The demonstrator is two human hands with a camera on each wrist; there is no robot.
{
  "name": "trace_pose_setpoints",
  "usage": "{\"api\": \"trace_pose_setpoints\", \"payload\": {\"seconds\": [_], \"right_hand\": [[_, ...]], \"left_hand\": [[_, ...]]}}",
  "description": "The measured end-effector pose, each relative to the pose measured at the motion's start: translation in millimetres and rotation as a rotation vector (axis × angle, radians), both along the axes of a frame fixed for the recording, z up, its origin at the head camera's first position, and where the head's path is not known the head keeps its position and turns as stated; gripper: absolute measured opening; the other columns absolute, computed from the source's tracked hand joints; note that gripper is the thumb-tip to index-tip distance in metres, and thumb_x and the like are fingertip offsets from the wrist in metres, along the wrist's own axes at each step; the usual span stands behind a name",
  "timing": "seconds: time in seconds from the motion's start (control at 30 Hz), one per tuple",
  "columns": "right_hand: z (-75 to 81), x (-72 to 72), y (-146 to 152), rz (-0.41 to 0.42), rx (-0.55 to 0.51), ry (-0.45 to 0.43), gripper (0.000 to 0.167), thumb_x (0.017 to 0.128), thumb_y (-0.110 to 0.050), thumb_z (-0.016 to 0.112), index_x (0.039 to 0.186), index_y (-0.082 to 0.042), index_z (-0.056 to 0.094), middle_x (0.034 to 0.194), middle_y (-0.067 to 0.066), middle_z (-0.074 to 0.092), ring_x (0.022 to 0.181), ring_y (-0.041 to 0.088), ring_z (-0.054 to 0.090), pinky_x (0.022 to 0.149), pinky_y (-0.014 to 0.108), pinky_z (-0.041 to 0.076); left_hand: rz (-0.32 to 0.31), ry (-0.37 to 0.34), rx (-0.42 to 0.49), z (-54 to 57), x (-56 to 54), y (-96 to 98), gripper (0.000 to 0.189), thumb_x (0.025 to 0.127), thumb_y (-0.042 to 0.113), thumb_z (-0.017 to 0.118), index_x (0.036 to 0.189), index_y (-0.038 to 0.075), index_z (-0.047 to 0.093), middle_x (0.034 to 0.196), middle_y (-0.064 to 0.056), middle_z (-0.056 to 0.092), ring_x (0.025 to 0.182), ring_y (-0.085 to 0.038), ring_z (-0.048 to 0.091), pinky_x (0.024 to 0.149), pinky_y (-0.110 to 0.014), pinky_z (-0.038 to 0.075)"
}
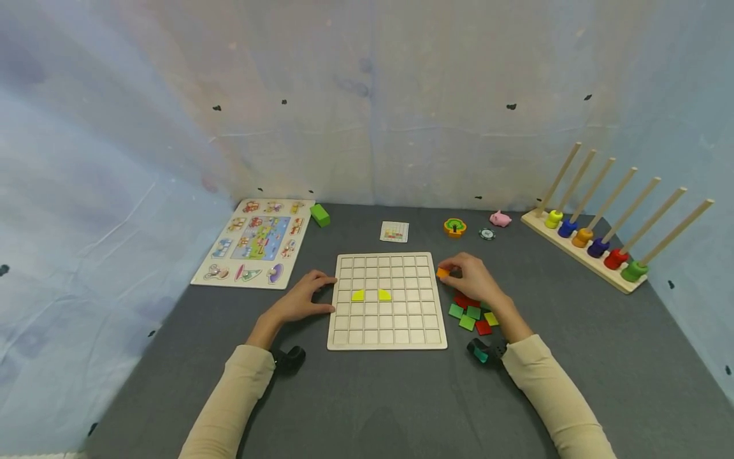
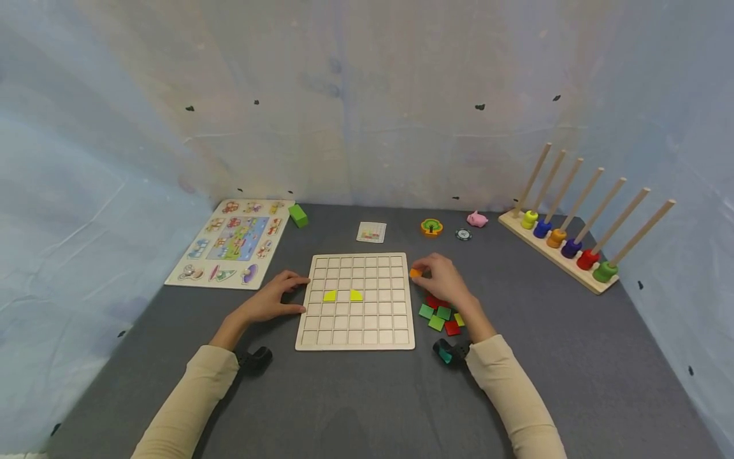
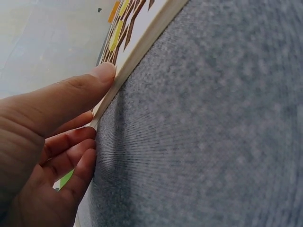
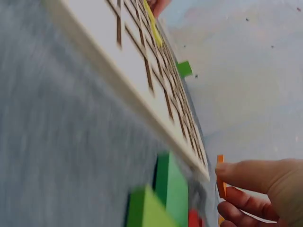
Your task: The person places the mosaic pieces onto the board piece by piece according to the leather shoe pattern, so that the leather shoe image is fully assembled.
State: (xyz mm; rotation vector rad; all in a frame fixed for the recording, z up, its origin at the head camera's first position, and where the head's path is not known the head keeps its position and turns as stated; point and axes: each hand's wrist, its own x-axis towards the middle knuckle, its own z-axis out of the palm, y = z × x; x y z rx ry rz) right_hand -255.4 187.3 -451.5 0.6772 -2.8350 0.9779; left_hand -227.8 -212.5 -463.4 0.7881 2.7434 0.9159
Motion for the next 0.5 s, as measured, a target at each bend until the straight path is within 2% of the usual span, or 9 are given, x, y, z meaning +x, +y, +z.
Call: {"api": "trace_pose_setpoints", "payload": {"seconds": [0.3, 0.5], "right_hand": [[0.4, 5.6, -46.4, 0.233, -0.102, 0.01, 0.03, 0.083, -0.013, 0.071, 0.11, -0.002, 0.067, 0.092, 0.007, 0.065, 0.08, 0.018, 0.06, 0.069, 0.032, 0.05], [-0.2, 14.4, -86.5, 0.315, -0.131, -0.006, 0.03, 0.079, -0.013, 0.075, 0.106, -0.003, 0.067, 0.092, 0.005, 0.066, 0.082, 0.017, 0.06, 0.073, 0.029, 0.05]], "left_hand": [[0.003, 0.007, 0.001, 0.4, 0.6, 0.3, 0.063, 0.081, 0.028, 0.074, 0.134, 0.005, 0.049, 0.122, -0.014, 0.044, 0.111, -0.028, 0.045, 0.096, -0.047, 0.038], [0.003, 0.011, 0.011, -0.7, 0.1, -0.3, 0.062, 0.08, 0.027, 0.074, 0.133, 0.004, 0.05, 0.12, -0.013, 0.045, 0.11, -0.027, 0.046, 0.096, -0.047, 0.039]]}}
